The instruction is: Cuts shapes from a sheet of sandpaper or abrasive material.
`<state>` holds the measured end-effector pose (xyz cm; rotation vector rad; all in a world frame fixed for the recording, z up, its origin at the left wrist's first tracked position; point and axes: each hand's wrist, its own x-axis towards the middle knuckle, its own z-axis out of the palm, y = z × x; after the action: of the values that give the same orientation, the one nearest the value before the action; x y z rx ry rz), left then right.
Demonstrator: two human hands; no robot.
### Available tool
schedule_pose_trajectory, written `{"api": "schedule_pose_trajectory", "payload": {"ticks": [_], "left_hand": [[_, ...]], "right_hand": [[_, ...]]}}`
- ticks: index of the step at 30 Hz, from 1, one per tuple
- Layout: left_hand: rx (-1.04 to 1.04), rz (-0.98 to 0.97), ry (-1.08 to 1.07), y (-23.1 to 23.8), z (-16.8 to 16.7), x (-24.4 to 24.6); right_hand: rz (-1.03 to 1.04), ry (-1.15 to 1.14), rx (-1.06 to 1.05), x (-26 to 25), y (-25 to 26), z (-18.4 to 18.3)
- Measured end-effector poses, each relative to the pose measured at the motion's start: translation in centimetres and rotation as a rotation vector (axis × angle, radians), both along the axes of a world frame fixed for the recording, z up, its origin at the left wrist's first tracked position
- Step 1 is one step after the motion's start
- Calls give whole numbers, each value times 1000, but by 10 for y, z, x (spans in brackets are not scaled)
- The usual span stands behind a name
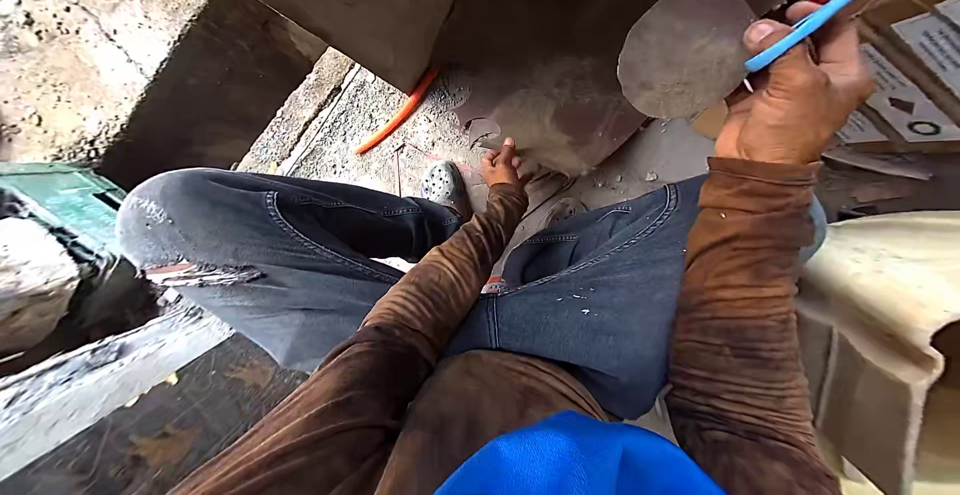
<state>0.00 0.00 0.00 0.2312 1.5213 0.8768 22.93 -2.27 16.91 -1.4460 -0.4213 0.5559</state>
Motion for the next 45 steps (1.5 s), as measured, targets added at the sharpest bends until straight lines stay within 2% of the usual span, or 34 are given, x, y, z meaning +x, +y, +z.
{"api": "schedule_pose_trajectory", "payload": {"ticks": [3,4,6,8,11,13,17,20,24,28,31,34,36,40,42,45], "left_hand": [[-288,-274,-210,-26,-11,21],[-327,-317,-189,-28,-21,31],[-316,-322,-49,-28,-47,48],[-260,-278,-75,-22,-42,62],[-163,-234,-146,-7,-2,60],[-31,-222,-192,22,32,54],[229,-244,-420,100,131,12],[372,-182,-549,142,196,-32],[435,-12,-557,169,264,-62],[442,-56,-407,207,302,-69],[432,-75,-217,222,301,-68],[433,-110,-153,212,279,-66],[406,-139,-157,197,252,-66],[329,-143,-182,166,193,-70],[267,-119,-194,143,166,-71],[125,-86,-214,115,129,-72]], "right_hand": [[-25,17,14,-4,2,0],[-31,4,11,-6,2,-1],[-44,-53,7,-12,-2,-5],[-54,-143,7,-10,-8,-8],[-116,-157,-4,-8,-27,-7],[-177,-112,23,-6,-37,-3],[-231,-55,133,-4,-47,7],[-220,-69,192,-10,-42,11],[-157,-200,147,-20,-37,5],[-64,-315,88,-29,-34,-6],[-16,-316,58,-39,-27,-9],[50,-260,16,-58,-19,-13],[89,-193,23,-76,-14,-14],[117,15,163,-99,7,-25],[195,-56,103,-101,8,-37],[355,-289,-46,-99,8,-50]]}}
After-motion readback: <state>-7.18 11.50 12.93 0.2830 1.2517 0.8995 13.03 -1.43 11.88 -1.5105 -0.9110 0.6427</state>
